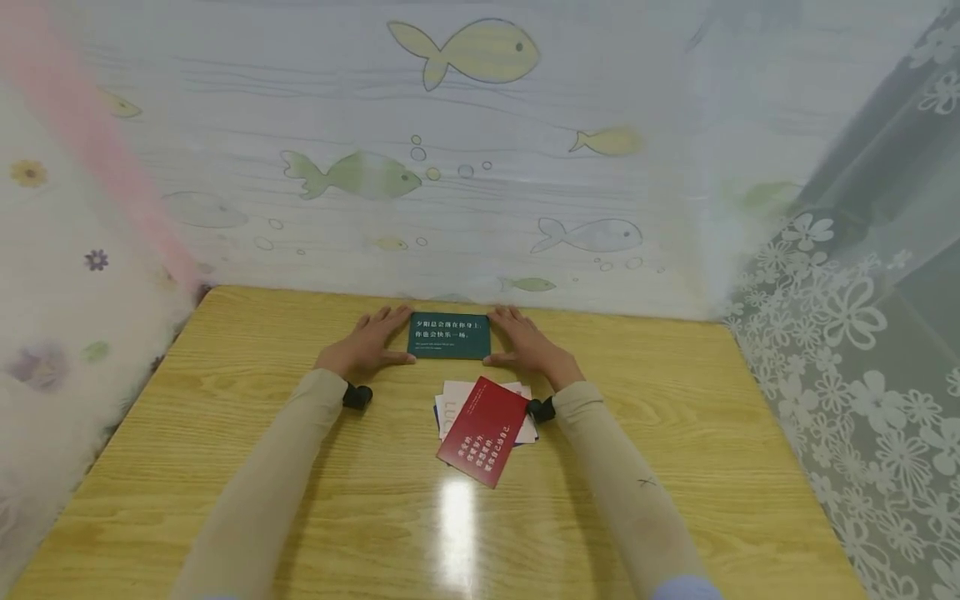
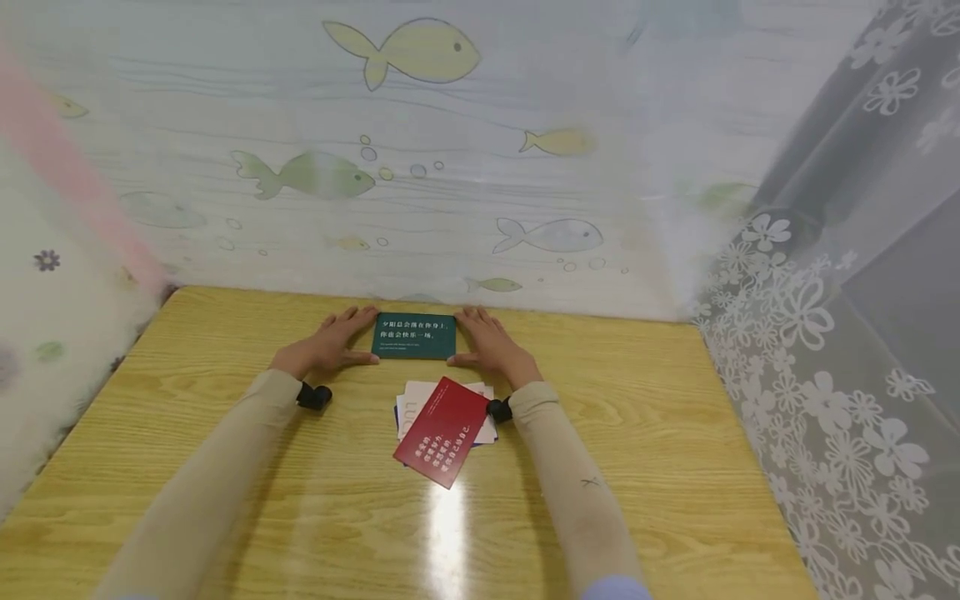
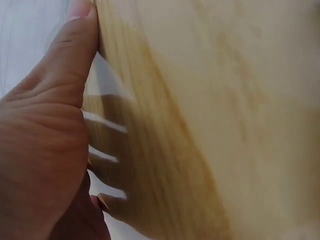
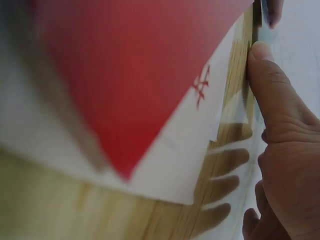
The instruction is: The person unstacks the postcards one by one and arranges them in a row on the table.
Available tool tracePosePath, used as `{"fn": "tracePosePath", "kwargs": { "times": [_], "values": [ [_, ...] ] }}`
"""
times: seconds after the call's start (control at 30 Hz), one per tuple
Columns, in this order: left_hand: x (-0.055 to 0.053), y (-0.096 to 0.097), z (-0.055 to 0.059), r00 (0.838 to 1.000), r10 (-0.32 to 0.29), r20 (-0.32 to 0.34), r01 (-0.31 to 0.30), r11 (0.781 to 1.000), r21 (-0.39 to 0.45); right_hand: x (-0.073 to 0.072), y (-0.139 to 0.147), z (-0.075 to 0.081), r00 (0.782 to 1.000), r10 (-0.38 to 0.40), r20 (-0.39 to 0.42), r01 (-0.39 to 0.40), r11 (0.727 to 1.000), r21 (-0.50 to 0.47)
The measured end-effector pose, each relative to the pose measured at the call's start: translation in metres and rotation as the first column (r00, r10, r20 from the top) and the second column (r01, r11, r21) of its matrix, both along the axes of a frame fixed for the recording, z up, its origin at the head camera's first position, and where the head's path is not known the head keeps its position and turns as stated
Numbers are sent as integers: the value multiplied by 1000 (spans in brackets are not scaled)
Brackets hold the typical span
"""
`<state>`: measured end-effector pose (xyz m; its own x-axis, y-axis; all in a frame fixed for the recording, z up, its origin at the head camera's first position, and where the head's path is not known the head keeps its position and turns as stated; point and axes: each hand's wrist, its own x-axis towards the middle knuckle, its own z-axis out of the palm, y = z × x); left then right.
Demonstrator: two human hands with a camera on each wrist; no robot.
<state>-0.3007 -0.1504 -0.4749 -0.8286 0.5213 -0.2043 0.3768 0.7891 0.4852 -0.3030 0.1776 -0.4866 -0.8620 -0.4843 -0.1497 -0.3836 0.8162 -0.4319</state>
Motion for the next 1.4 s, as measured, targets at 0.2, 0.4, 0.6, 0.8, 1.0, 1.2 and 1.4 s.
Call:
{"fn": "tracePosePath", "kwargs": {
  "times": [0.2,0.4,0.6,0.8,1.0,1.2,1.4],
  "values": [
    [-3,0,-3,999,-34,6,34,999,-12,1,1,-2,999,1,33,-2,1000,12],
    [-4,0,-5,999,-41,-16,40,998,-50,1,1,0,999,2,46,-2,1000,-8],
    [-1,3,-1,999,-49,-17,47,994,-95,2,0,4,998,4,70,-4,1000,1],
    [2,4,0,999,-44,-29,42,995,-95,4,0,6,998,1,60,-2,1000,2],
    [3,4,-1,999,-38,-33,36,998,-56,5,-1,7,999,-3,45,3,1000,10],
    [6,3,-2,998,-23,-59,21,999,-28,8,-3,8,1000,-10,29,10,1000,22],
    [19,5,-6,987,2,-163,-7,999,-32,14,-8,6,999,13,-49,-13,1000,15]
  ]
}}
